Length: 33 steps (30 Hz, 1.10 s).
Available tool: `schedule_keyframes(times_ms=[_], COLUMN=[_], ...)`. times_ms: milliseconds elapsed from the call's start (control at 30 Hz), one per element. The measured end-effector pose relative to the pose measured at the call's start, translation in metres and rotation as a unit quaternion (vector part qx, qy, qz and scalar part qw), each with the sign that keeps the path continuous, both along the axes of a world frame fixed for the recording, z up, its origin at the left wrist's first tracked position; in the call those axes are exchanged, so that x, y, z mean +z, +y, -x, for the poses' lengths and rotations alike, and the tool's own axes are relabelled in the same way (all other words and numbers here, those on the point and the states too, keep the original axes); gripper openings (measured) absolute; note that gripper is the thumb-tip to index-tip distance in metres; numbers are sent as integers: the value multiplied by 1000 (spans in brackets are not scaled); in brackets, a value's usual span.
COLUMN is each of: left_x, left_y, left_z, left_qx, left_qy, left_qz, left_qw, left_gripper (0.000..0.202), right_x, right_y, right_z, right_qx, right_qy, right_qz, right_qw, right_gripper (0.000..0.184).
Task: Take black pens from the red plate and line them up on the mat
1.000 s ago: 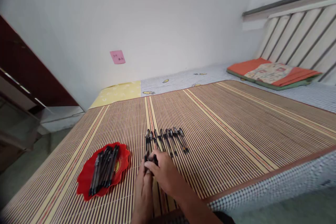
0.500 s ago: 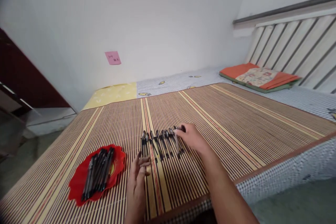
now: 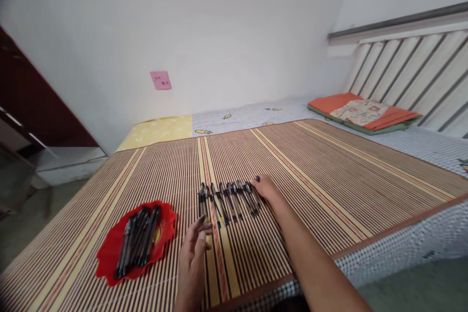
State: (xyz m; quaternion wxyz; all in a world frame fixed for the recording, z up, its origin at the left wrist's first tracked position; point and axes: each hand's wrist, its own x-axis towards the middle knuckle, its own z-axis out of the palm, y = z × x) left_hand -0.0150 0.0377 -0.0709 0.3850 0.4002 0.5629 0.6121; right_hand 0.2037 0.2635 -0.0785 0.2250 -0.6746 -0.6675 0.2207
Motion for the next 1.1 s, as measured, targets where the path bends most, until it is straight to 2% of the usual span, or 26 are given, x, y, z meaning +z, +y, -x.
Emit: schedule_keyframes(times_ms=[133,333,500,667,833,1100], left_x=[4,4,6,6,6,9], left_y=[-1,-1,-1,0,-1,-1], left_z=[0,-1,-1,1,1,-2], left_qx=[0,-7,-6,-12,-3,2], left_qy=[-1,4,-1,-4,-6,-27], left_qz=[6,12,34,19,21,23], left_qw=[1000,1000,999,1000,1000,999], left_gripper=[48,51,52,54,53,54], right_x=[1,1,3,8,7,-1], right_y=[-8,-23,-13,-3,-11,-16], right_z=[-10,-18,-18,-15,-17,-8], right_qx=[-2,46,8,0,-1,29], right_qy=[-7,4,-27,-80,-110,-84], right_qz=[-15,3,-7,-19,-23,-53], right_qw=[1000,999,1000,997,994,995], right_gripper=[25,17,24,28,25,22])
